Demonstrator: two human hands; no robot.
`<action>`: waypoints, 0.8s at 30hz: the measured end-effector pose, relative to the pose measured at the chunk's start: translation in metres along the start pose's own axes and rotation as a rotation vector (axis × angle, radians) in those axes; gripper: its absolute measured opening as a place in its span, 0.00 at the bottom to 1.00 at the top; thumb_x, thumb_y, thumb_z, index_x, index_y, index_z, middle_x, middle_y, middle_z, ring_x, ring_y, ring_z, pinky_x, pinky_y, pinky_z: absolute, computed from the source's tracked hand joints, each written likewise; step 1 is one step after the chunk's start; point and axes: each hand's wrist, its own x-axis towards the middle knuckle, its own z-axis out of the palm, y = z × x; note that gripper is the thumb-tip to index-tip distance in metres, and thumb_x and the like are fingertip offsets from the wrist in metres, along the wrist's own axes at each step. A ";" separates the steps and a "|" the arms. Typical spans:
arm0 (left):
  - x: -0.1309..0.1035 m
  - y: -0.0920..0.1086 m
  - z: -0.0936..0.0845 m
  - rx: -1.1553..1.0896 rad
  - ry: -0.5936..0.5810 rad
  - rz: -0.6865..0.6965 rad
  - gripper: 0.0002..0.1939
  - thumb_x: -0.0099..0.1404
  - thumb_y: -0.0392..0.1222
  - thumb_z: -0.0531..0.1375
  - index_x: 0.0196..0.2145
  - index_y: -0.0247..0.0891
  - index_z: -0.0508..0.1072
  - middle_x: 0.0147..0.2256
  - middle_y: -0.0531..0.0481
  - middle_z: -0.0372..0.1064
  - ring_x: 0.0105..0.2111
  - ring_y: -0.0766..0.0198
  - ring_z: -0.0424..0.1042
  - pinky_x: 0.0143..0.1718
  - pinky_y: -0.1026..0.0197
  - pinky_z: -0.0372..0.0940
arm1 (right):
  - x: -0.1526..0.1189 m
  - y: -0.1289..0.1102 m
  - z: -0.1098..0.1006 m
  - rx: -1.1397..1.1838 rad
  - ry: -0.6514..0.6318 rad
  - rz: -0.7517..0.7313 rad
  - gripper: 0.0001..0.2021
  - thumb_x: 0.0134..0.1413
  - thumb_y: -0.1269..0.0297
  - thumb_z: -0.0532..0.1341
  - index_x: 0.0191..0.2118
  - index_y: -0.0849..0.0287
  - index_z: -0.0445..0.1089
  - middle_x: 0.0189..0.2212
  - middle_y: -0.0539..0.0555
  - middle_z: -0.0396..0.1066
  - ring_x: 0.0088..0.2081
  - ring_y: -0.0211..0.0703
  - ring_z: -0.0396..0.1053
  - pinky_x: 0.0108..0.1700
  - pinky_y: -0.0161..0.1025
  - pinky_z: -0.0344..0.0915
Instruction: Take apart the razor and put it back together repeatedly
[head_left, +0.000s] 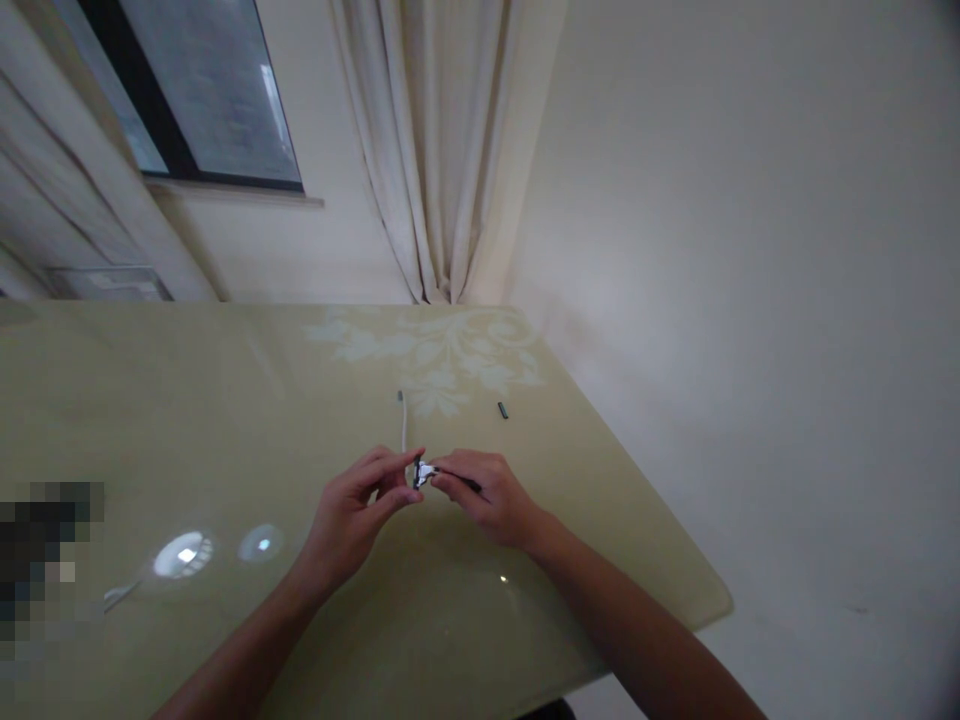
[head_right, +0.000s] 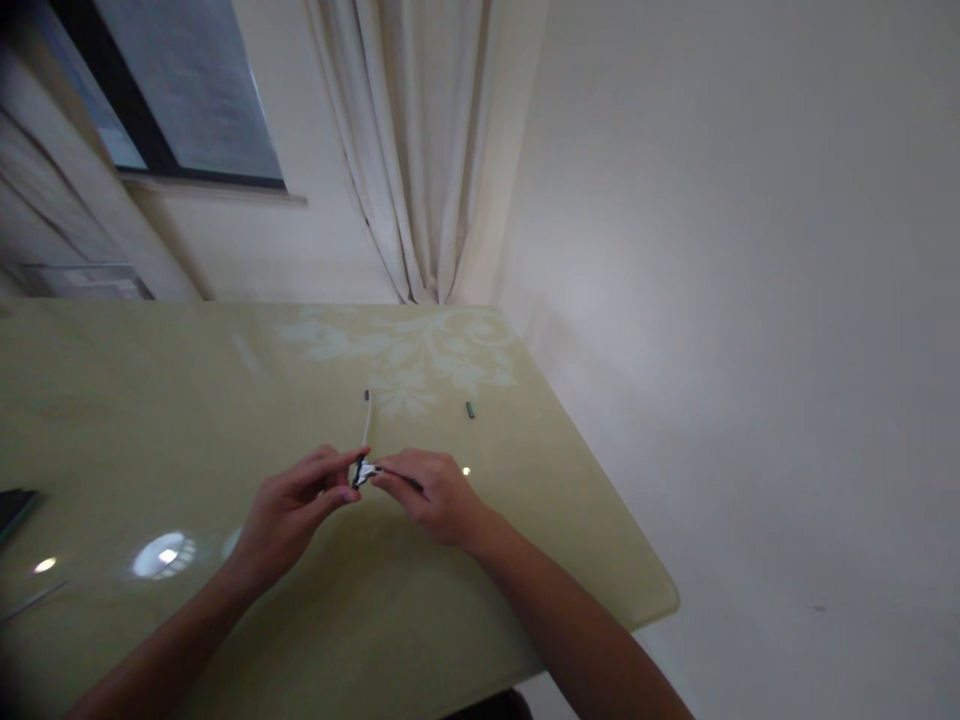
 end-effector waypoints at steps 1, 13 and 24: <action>0.000 0.000 0.000 0.008 0.001 -0.001 0.18 0.62 0.42 0.70 0.51 0.49 0.82 0.28 0.56 0.65 0.28 0.68 0.67 0.31 0.66 0.62 | 0.000 0.000 -0.001 0.000 -0.002 -0.003 0.15 0.73 0.58 0.56 0.41 0.61 0.77 0.29 0.51 0.72 0.30 0.38 0.66 0.37 0.35 0.62; 0.000 0.011 -0.001 -0.031 0.008 -0.010 0.16 0.62 0.42 0.70 0.49 0.47 0.83 0.27 0.54 0.67 0.27 0.67 0.67 0.30 0.65 0.63 | 0.001 -0.006 -0.005 0.024 0.015 -0.006 0.16 0.72 0.56 0.58 0.45 0.60 0.79 0.31 0.53 0.75 0.31 0.38 0.69 0.38 0.35 0.64; -0.001 0.006 0.001 -0.039 -0.004 -0.019 0.18 0.61 0.42 0.71 0.49 0.48 0.83 0.28 0.54 0.67 0.28 0.67 0.68 0.32 0.65 0.64 | 0.000 -0.003 -0.003 0.029 0.009 -0.026 0.14 0.71 0.57 0.59 0.44 0.60 0.79 0.30 0.53 0.74 0.31 0.38 0.68 0.38 0.35 0.63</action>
